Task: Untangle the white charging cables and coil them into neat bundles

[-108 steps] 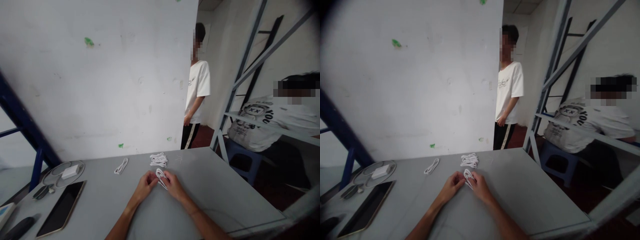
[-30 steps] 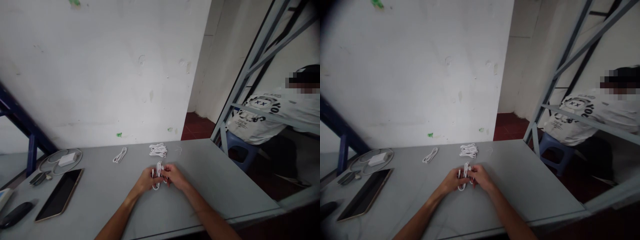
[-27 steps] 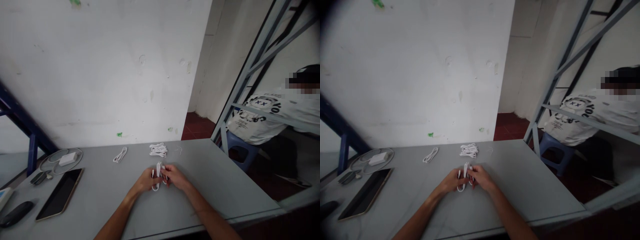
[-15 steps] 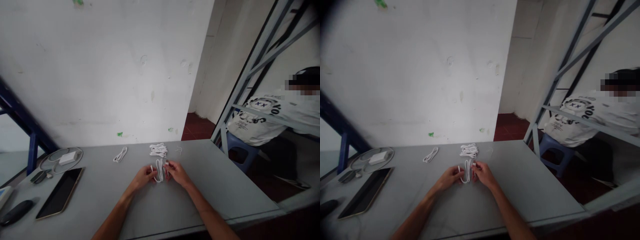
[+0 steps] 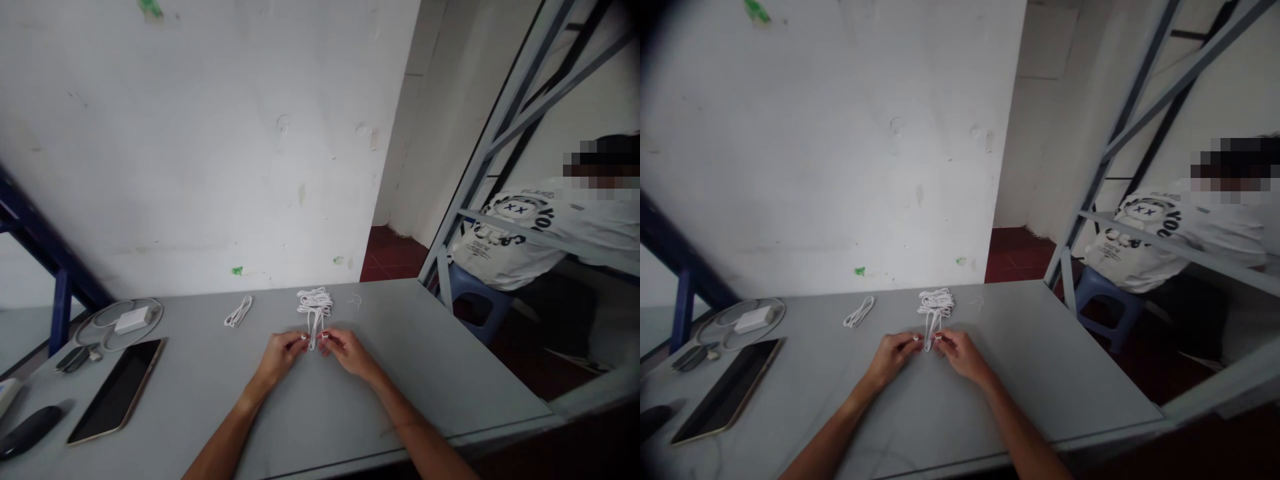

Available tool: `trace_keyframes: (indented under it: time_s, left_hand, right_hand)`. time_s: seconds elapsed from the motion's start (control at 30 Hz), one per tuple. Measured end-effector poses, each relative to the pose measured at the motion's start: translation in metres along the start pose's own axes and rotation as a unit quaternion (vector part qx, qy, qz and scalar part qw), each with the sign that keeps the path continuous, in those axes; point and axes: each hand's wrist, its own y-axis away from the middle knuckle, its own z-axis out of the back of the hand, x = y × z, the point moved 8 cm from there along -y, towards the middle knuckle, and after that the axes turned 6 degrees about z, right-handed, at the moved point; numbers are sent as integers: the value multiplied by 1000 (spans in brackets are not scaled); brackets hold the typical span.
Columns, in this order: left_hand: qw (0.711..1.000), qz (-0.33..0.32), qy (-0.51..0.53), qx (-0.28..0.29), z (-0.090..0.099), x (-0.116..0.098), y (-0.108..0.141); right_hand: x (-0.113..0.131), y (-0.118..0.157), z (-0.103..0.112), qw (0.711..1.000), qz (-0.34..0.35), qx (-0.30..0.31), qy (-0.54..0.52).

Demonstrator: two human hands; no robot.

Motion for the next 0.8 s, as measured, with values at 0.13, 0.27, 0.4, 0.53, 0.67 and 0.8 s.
trace_keyframes:
  time_s: [0.13, 0.27, 0.4, 0.53, 0.67, 0.8]
  left_hand:
    - [1000, 9, 3, -13, 2, 7, -1]
    - [1000, 14, 15, -18, 2, 11, -2]
    - [1000, 13, 5, -24, 3, 9, -1]
    - [1000, 8, -14, -20, 2, 7, 0]
    - [999, 11, -43, -28, 2, 10, -2]
    - [987, 40, -135, -78, 9, 19, -4]
  right_hand:
    - [-5, 0, 3, 1000, -6, -5, 3]
    - [-9, 1, 4, 1000, -10, -8, -1]
    - [-11, 1, 5, 1000, -7, -5, 1]
    - [-7, 1, 4, 1000, 1, -2, 11]
    - [-5, 2, 6, 1000, -2, -12, 23]
    - [-9, 2, 26, 982, -13, -115, 150]
